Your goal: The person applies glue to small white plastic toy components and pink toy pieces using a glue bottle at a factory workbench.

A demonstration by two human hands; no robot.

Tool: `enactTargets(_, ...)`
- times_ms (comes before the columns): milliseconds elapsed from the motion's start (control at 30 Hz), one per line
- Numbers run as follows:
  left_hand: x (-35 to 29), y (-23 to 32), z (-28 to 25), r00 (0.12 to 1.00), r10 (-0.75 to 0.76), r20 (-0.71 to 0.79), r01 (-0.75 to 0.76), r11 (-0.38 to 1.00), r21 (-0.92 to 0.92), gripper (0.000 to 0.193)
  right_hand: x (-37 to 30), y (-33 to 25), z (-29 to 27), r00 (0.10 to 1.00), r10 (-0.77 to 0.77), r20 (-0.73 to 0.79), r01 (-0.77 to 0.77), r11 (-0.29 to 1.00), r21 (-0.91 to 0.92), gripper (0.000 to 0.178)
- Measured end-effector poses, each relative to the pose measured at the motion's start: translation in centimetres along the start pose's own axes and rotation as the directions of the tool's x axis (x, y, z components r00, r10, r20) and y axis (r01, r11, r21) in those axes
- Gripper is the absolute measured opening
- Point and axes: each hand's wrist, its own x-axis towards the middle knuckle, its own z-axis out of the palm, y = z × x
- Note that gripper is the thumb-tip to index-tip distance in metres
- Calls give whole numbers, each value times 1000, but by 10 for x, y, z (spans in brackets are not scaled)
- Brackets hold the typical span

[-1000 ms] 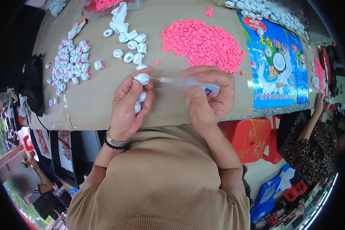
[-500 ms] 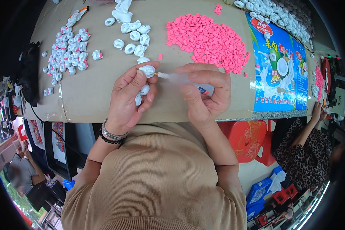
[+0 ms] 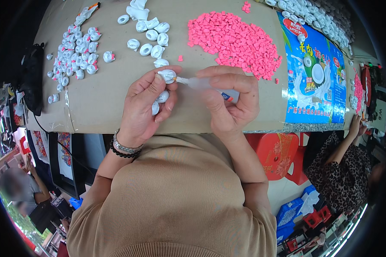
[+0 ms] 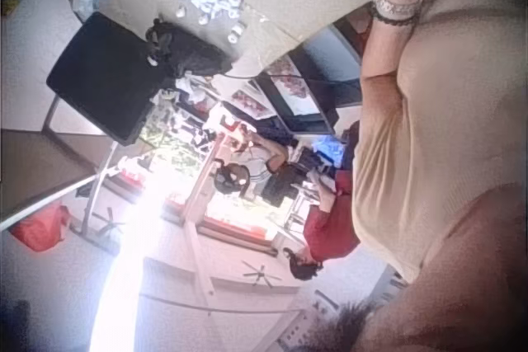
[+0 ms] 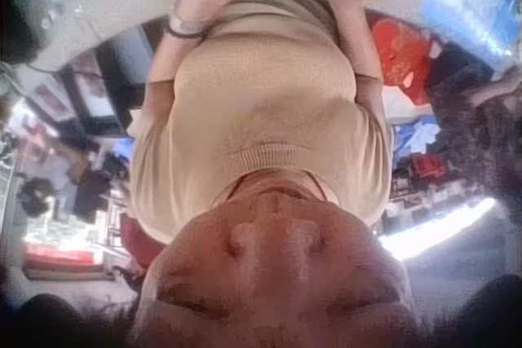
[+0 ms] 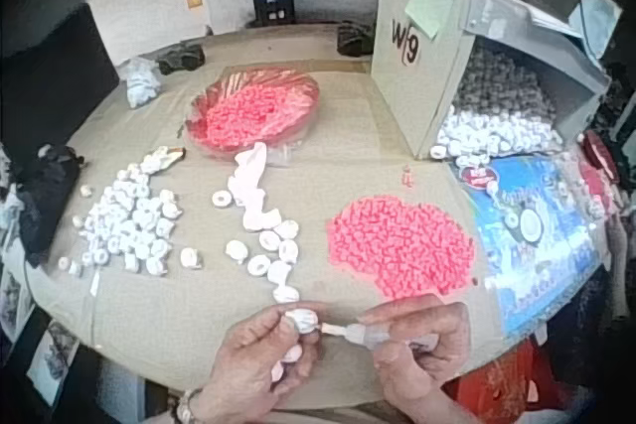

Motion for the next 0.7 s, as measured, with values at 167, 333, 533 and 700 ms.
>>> enactTargets(167,0,0,2,1000,-3,4,3,1000,-10,34,0,0,-1,1000,11,-5,-12,1000,-16,20)
enactTargets(333,0,-1,1,1000,-10,5,10,1000,-20,33,0,0,-4,1000,-4,18,6,996,-91,21)
enactTargets(533,-1,-1,1,1000,-4,-28,4,1000,-22,34,-1,0,-4,1000,11,-29,-11,1000,14,23)
enactTargets(700,-1,-1,0,1000,1,-19,-2,999,-34,33,-1,1,-6,1000,9,-25,-10,998,-55,23)
